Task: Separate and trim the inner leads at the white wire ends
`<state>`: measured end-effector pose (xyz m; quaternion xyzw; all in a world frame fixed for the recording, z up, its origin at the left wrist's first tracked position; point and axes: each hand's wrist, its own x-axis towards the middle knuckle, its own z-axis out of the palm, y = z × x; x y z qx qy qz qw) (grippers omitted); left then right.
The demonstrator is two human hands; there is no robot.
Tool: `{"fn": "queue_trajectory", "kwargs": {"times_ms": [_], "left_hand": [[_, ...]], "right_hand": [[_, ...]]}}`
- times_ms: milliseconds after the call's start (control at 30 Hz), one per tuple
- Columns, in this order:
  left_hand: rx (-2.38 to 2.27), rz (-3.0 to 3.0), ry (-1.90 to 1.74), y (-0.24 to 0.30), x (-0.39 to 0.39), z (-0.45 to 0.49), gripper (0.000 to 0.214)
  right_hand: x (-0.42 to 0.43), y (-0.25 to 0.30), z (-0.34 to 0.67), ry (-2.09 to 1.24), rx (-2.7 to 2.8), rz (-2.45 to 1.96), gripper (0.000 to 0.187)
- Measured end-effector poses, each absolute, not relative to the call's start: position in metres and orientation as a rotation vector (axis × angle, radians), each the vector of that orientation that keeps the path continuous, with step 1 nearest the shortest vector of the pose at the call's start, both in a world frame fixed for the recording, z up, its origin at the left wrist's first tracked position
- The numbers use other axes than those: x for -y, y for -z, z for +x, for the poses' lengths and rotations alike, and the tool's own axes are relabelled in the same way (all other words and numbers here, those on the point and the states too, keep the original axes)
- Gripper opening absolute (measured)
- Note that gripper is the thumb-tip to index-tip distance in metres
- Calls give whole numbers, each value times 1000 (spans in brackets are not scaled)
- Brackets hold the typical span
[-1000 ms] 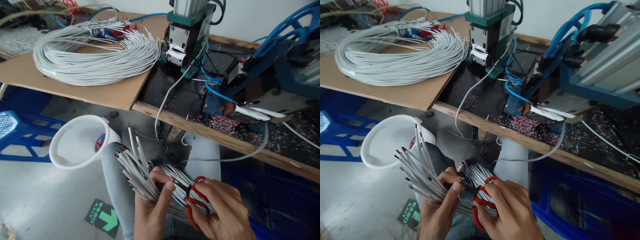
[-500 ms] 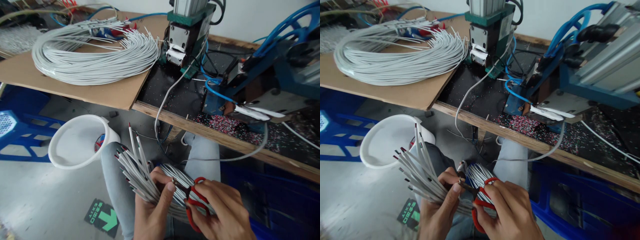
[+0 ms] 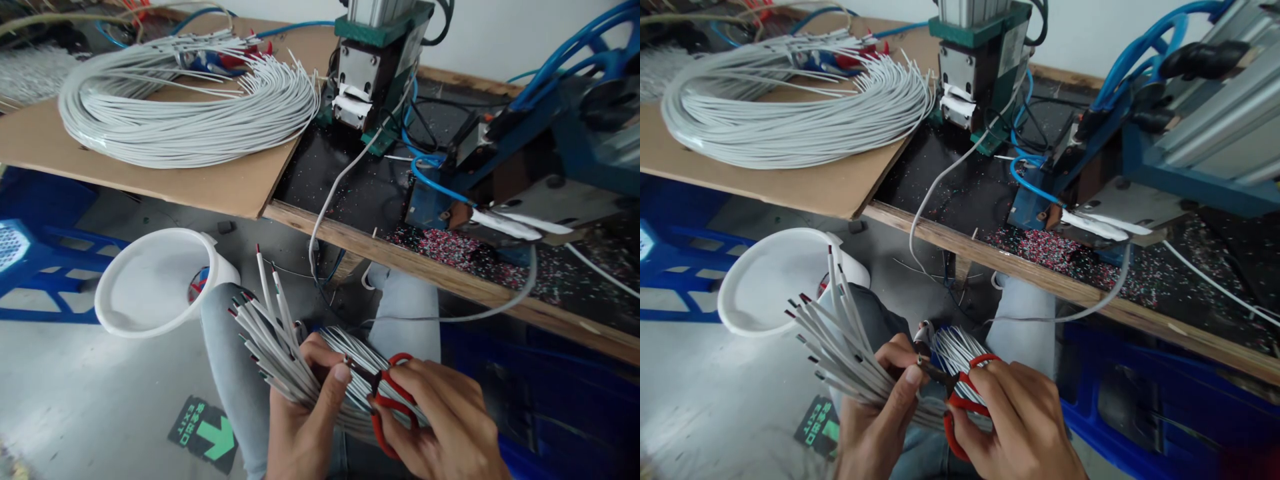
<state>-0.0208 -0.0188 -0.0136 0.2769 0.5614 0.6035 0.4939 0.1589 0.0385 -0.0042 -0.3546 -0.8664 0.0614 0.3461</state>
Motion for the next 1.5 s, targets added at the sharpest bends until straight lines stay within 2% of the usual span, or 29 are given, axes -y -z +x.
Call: {"fn": "queue_trajectory", "kwargs": {"times_ms": [433, 700, 1133, 1500], "left_hand": [[-1319, 583, -1424, 21, 26, -21, 21], [-1275, 577, -1421, 25, 26, -18, 18], [-1529, 766, -1491, 8, 11, -18, 30], [-1721, 961, -1523, 20, 22, -11, 11]], "right_hand": [[-51, 10, 161, 12, 2321, -760, 15], [-55, 5, 159, 8, 2340, -730, 13], [-52, -16, 165, 157, 2468, -664, 10], [-46, 7, 168, 160, 2367, -655, 16]]}}
